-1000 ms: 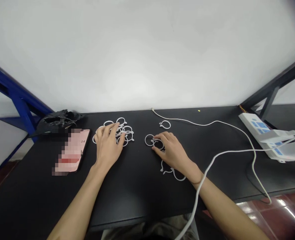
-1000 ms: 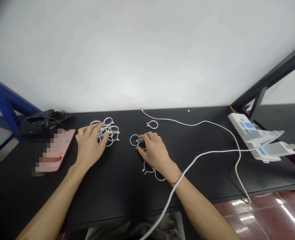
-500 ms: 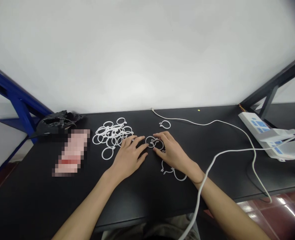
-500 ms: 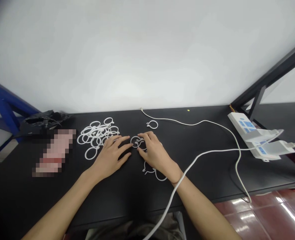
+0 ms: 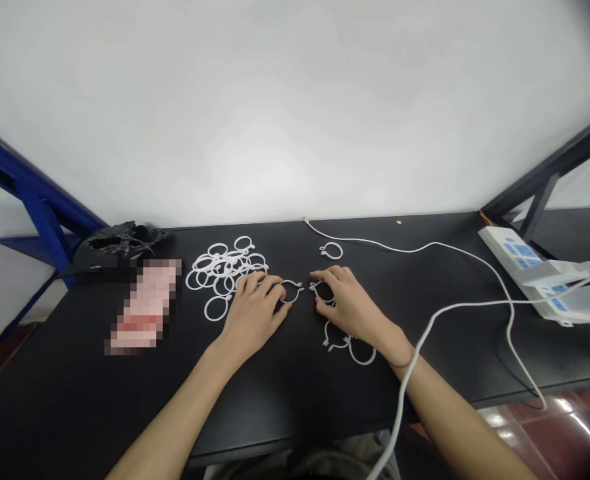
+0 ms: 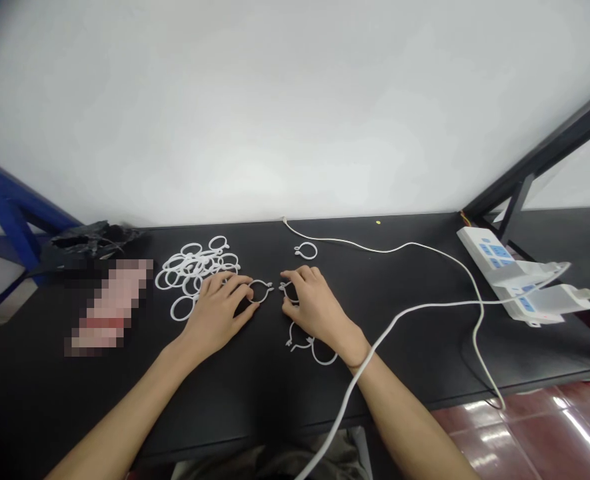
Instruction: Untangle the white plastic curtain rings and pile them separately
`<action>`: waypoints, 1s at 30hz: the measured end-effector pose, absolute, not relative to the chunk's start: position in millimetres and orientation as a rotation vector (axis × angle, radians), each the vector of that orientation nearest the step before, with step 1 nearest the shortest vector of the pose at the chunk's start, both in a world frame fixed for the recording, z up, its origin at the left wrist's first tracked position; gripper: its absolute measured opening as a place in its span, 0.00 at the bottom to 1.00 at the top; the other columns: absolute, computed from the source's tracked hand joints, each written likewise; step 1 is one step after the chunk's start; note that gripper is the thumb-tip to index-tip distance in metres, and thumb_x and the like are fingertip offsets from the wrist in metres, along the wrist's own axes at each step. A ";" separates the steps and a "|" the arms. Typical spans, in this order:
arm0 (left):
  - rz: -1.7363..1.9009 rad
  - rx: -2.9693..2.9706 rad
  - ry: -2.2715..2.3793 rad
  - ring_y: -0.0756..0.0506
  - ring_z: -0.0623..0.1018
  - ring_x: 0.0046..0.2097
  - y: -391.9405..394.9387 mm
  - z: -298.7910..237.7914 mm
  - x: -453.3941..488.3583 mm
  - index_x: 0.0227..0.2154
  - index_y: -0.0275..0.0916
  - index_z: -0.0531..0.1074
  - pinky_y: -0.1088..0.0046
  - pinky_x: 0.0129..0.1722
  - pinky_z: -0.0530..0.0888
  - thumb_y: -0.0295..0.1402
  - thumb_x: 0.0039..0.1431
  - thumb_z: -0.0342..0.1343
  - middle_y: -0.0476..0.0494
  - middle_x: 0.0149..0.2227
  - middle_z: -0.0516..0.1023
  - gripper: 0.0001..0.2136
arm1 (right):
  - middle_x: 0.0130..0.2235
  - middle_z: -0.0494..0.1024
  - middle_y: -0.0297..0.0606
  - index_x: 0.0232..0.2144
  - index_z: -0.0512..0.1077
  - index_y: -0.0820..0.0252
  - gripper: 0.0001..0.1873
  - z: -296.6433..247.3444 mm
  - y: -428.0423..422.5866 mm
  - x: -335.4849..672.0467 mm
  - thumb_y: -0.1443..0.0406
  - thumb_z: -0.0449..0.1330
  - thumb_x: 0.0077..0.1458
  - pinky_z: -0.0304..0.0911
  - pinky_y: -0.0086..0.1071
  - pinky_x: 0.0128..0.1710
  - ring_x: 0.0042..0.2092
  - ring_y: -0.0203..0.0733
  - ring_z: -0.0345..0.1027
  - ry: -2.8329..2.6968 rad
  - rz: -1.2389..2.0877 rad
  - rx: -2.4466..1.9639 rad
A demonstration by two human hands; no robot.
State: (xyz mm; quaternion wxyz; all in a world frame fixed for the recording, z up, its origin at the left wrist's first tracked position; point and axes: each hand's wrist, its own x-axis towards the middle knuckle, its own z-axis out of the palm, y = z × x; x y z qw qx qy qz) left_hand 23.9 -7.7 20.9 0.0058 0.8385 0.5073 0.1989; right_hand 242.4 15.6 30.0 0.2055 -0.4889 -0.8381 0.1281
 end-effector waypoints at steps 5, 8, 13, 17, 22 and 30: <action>0.632 2.573 1.587 0.36 0.67 0.54 -10.4 25.0 25.7 0.37 0.40 0.72 0.53 0.54 0.62 0.33 0.62 0.53 0.42 0.48 0.76 0.05 | 0.44 0.72 0.44 0.45 0.72 0.60 0.15 34.3 16.0 241.9 0.69 0.60 0.53 0.66 0.45 0.50 0.46 0.49 0.65 -2.252 0.305 -1.353; 0.690 2.532 1.568 0.36 0.67 0.54 -12.1 27.6 26.5 0.43 0.40 0.71 0.52 0.55 0.61 0.34 0.62 0.54 0.41 0.50 0.75 0.09 | 0.41 0.73 0.40 0.39 0.71 0.58 0.07 40.5 15.0 239.4 0.69 0.59 0.55 0.66 0.41 0.49 0.46 0.46 0.67 -2.127 0.391 -1.291; 0.786 2.524 1.437 0.37 0.65 0.55 -15.2 26.6 27.6 0.56 0.40 0.64 0.51 0.57 0.61 0.42 0.62 0.54 0.40 0.54 0.73 0.22 | 0.41 0.74 0.38 0.36 0.69 0.56 0.02 46.6 10.3 234.9 0.66 0.60 0.59 0.68 0.36 0.43 0.42 0.40 0.71 -2.041 0.586 -1.102; 0.848 2.556 1.296 0.38 0.67 0.53 -17.3 23.9 30.0 0.59 0.38 0.62 0.54 0.55 0.64 0.45 0.62 0.55 0.39 0.52 0.74 0.26 | 0.39 0.74 0.37 0.35 0.69 0.56 0.03 47.4 4.5 230.3 0.63 0.60 0.60 0.68 0.35 0.41 0.40 0.39 0.71 -2.033 0.657 -0.973; 0.947 2.505 1.250 0.40 0.69 0.51 -18.0 25.0 32.0 0.54 0.39 0.66 0.57 0.53 0.68 0.41 0.63 0.55 0.40 0.47 0.77 0.20 | 0.38 0.74 0.37 0.35 0.69 0.56 0.03 46.6 0.6 226.9 0.63 0.59 0.61 0.68 0.33 0.40 0.39 0.38 0.71 -2.033 0.656 -0.902; 0.924 2.453 1.257 0.41 0.69 0.46 -17.4 26.0 31.1 0.49 0.39 0.69 0.58 0.49 0.70 0.39 0.61 0.58 0.42 0.42 0.77 0.16 | 0.37 0.74 0.36 0.44 0.69 0.55 0.06 44.0 -1.4 226.9 0.64 0.55 0.64 0.67 0.31 0.39 0.37 0.37 0.69 -2.158 0.618 -0.907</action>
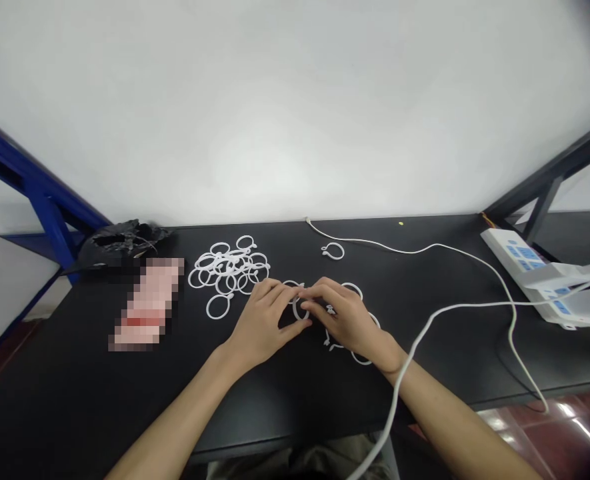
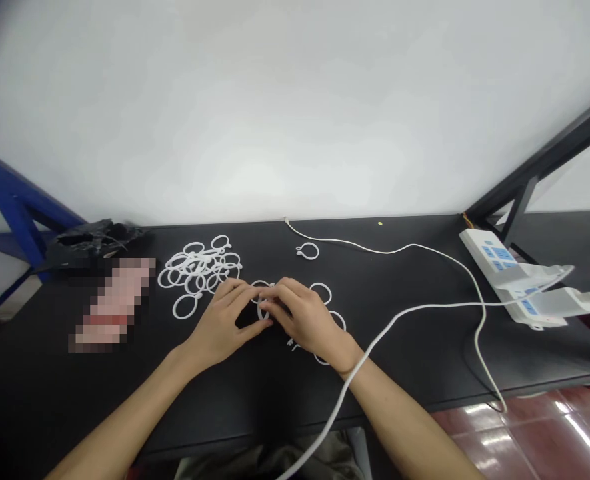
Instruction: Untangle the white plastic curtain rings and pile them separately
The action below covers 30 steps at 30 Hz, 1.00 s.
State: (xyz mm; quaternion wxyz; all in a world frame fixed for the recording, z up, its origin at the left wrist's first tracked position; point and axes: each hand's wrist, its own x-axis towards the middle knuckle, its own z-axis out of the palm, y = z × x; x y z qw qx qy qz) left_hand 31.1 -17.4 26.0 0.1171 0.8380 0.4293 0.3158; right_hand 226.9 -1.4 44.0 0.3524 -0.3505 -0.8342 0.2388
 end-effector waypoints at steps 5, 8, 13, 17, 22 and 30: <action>0.910 2.469 1.240 0.41 0.70 0.46 -16.8 25.3 30.4 0.50 0.40 0.69 0.57 0.49 0.70 0.43 0.61 0.58 0.42 0.43 0.77 0.18 | 0.32 0.73 0.34 0.34 0.69 0.56 0.05 40.1 -0.8 225.3 0.65 0.55 0.64 0.65 0.30 0.34 0.33 0.35 0.68 -2.139 0.574 -0.902; 0.918 2.477 1.217 0.41 0.70 0.45 -16.7 25.5 30.6 0.49 0.40 0.69 0.58 0.48 0.70 0.44 0.61 0.57 0.42 0.43 0.77 0.18 | 0.31 0.73 0.34 0.33 0.69 0.56 0.06 37.8 -0.7 224.7 0.66 0.55 0.64 0.64 0.29 0.32 0.31 0.35 0.68 -2.115 0.567 -0.890; 0.954 2.495 1.263 0.41 0.71 0.46 -17.2 30.0 28.7 0.50 0.40 0.68 0.58 0.49 0.70 0.40 0.62 0.55 0.42 0.43 0.77 0.16 | 0.35 0.76 0.36 0.42 0.71 0.53 0.07 37.2 -0.2 226.5 0.61 0.56 0.64 0.68 0.34 0.38 0.37 0.39 0.71 -2.093 0.569 -0.996; 0.983 2.410 1.653 0.38 0.69 0.51 -9.9 38.3 11.8 0.49 0.39 0.68 0.54 0.54 0.67 0.36 0.62 0.53 0.39 0.47 0.74 0.14 | 0.45 0.75 0.43 0.54 0.66 0.53 0.18 38.4 2.4 226.6 0.59 0.56 0.63 0.68 0.44 0.47 0.47 0.47 0.68 -2.237 0.386 -1.106; 0.807 2.131 2.251 0.32 0.69 0.51 3.4 43.2 -25.7 0.49 0.35 0.69 0.50 0.52 0.67 0.39 0.60 0.51 0.34 0.46 0.73 0.17 | 0.52 0.73 0.46 0.49 0.71 0.55 0.13 32.0 7.1 223.9 0.66 0.55 0.63 0.66 0.47 0.50 0.52 0.50 0.64 -2.427 0.228 -1.110; 0.532 2.096 2.309 0.31 0.68 0.51 1.6 34.5 -47.2 0.49 0.35 0.69 0.52 0.50 0.69 0.38 0.55 0.52 0.33 0.46 0.71 0.19 | 0.41 0.75 0.42 0.40 0.72 0.55 0.09 25.3 11.2 230.2 0.68 0.52 0.65 0.65 0.41 0.40 0.41 0.46 0.65 -2.497 0.145 -1.178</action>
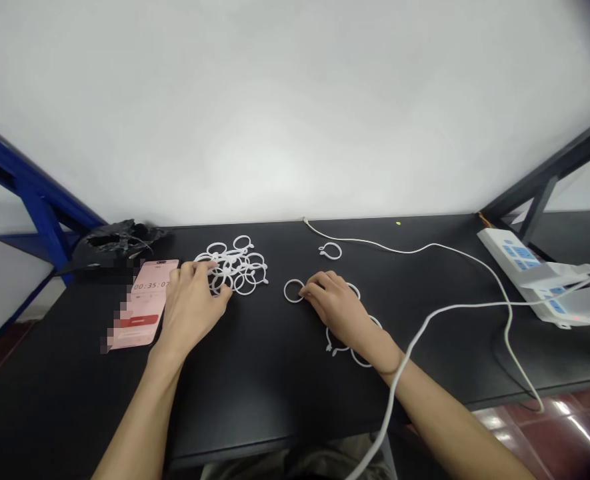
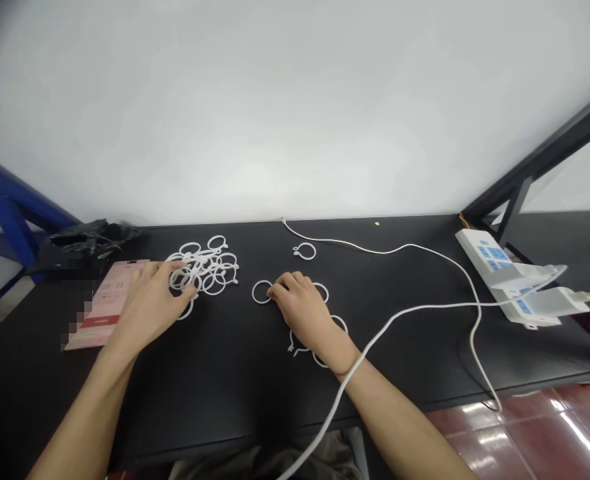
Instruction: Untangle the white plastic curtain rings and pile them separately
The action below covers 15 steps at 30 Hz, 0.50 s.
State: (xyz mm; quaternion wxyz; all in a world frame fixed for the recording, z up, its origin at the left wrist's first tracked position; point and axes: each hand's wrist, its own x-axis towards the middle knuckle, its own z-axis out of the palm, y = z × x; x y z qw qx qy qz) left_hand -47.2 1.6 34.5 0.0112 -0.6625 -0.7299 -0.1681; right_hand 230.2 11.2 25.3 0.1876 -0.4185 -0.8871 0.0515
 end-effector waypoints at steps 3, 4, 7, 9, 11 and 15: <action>-0.512 -2.044 -2.269 0.29 0.68 0.51 -0.2 34.9 -42.2 0.50 0.35 0.68 0.50 0.48 0.69 0.38 0.55 0.53 0.33 0.47 0.70 0.21 | 0.41 0.75 0.41 0.42 0.71 0.55 0.08 28.3 10.8 231.3 0.68 0.53 0.64 0.66 0.41 0.41 0.41 0.46 0.66 -2.447 0.164 -1.195; -0.517 -2.030 -2.268 0.29 0.68 0.51 -0.6 35.9 -39.8 0.51 0.35 0.68 0.49 0.48 0.69 0.38 0.55 0.52 0.32 0.47 0.69 0.21 | 0.41 0.75 0.41 0.42 0.70 0.55 0.07 29.4 10.6 231.1 0.68 0.53 0.64 0.66 0.42 0.41 0.41 0.47 0.66 -2.419 0.182 -1.199; -0.616 -2.023 -2.227 0.29 0.67 0.52 -1.8 40.4 -29.9 0.52 0.37 0.67 0.47 0.48 0.68 0.37 0.58 0.52 0.32 0.50 0.68 0.20 | 0.42 0.74 0.42 0.44 0.68 0.57 0.07 32.2 9.9 230.2 0.67 0.54 0.64 0.67 0.43 0.42 0.42 0.47 0.67 -2.329 0.233 -1.198; -0.752 -2.105 -2.113 0.31 0.66 0.53 -3.3 42.3 -20.9 0.52 0.39 0.67 0.48 0.50 0.67 0.36 0.59 0.52 0.35 0.52 0.68 0.18 | 0.42 0.74 0.43 0.45 0.68 0.57 0.08 33.3 9.5 229.7 0.67 0.54 0.63 0.68 0.44 0.43 0.43 0.48 0.67 -2.288 0.251 -1.177; -0.859 -2.261 -1.943 0.34 0.65 0.55 -5.9 41.8 -10.3 0.53 0.41 0.66 0.50 0.54 0.65 0.35 0.61 0.52 0.37 0.53 0.68 0.17 | 0.43 0.74 0.43 0.45 0.68 0.56 0.08 33.7 9.1 229.5 0.67 0.54 0.64 0.68 0.43 0.43 0.44 0.47 0.67 -2.272 0.258 -1.137; -0.844 -2.577 -1.679 0.36 0.64 0.57 -12.2 33.3 9.5 0.59 0.42 0.61 0.52 0.57 0.63 0.38 0.63 0.53 0.39 0.56 0.68 0.22 | 0.43 0.73 0.42 0.46 0.68 0.55 0.09 35.1 8.1 228.8 0.68 0.53 0.64 0.69 0.41 0.43 0.43 0.45 0.66 -2.295 0.285 -1.029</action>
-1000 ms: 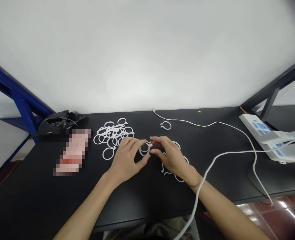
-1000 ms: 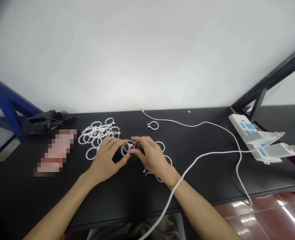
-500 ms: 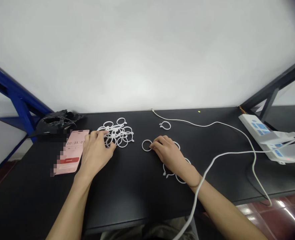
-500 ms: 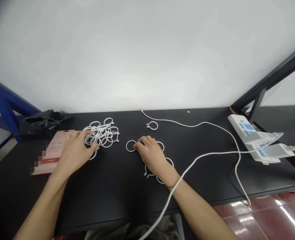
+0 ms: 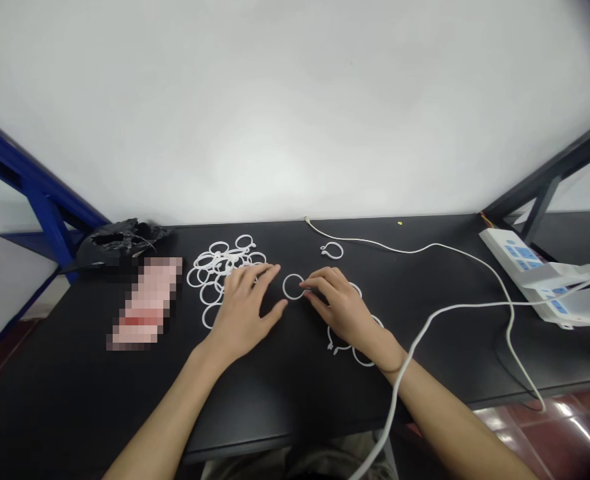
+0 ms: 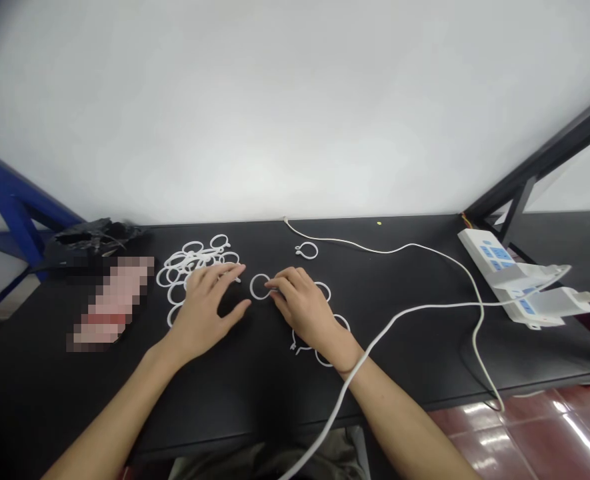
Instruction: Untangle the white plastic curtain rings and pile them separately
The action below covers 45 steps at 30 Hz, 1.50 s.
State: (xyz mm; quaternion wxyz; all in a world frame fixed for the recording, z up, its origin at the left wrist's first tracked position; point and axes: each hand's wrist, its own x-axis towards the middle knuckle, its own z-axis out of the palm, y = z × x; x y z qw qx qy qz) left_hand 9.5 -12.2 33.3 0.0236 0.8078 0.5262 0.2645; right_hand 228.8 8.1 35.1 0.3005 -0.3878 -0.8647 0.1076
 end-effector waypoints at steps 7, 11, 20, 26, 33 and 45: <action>0.801 2.610 1.463 0.38 0.68 0.52 -13.7 19.4 18.3 0.60 0.39 0.62 0.54 0.54 0.65 0.39 0.64 0.54 0.40 0.51 0.75 0.23 | 0.43 0.74 0.41 0.46 0.69 0.55 0.09 37.7 5.1 227.7 0.67 0.54 0.64 0.68 0.39 0.44 0.44 0.43 0.67 -2.316 0.396 -0.878; 0.878 2.589 1.387 0.39 0.69 0.50 -14.1 21.2 17.7 0.59 0.38 0.64 0.56 0.53 0.66 0.38 0.64 0.54 0.40 0.48 0.77 0.21 | 0.41 0.74 0.41 0.43 0.71 0.56 0.07 36.6 5.5 227.8 0.65 0.55 0.64 0.68 0.37 0.42 0.42 0.42 0.68 -2.272 0.423 -0.863; 0.955 2.448 1.267 0.42 0.70 0.48 -16.8 29.3 20.1 0.53 0.39 0.67 0.60 0.50 0.71 0.37 0.63 0.56 0.41 0.47 0.77 0.17 | 0.34 0.78 0.35 0.35 0.72 0.56 0.03 35.3 1.8 224.3 0.63 0.61 0.60 0.69 0.30 0.36 0.35 0.37 0.73 -2.029 0.568 -0.921; 0.942 2.428 1.263 0.43 0.71 0.47 -17.6 29.3 19.8 0.53 0.39 0.68 0.62 0.49 0.72 0.39 0.63 0.56 0.42 0.44 0.76 0.18 | 0.32 0.80 0.34 0.33 0.73 0.56 0.03 37.6 1.3 224.2 0.64 0.61 0.60 0.68 0.28 0.34 0.33 0.36 0.74 -1.998 0.588 -0.910; 0.869 2.349 1.297 0.43 0.72 0.49 -18.6 32.1 19.6 0.52 0.41 0.68 0.62 0.50 0.72 0.43 0.62 0.56 0.43 0.44 0.75 0.19 | 0.32 0.81 0.34 0.33 0.75 0.56 0.02 38.8 0.7 222.6 0.65 0.62 0.59 0.69 0.28 0.35 0.33 0.36 0.75 -1.962 0.604 -0.944; 0.943 2.473 1.262 0.42 0.73 0.45 -17.6 22.4 21.1 0.46 0.39 0.70 0.61 0.47 0.73 0.49 0.56 0.59 0.42 0.40 0.75 0.22 | 0.31 0.80 0.33 0.31 0.73 0.57 0.05 40.8 1.5 224.5 0.63 0.62 0.59 0.66 0.27 0.32 0.31 0.35 0.74 -2.000 0.703 -0.942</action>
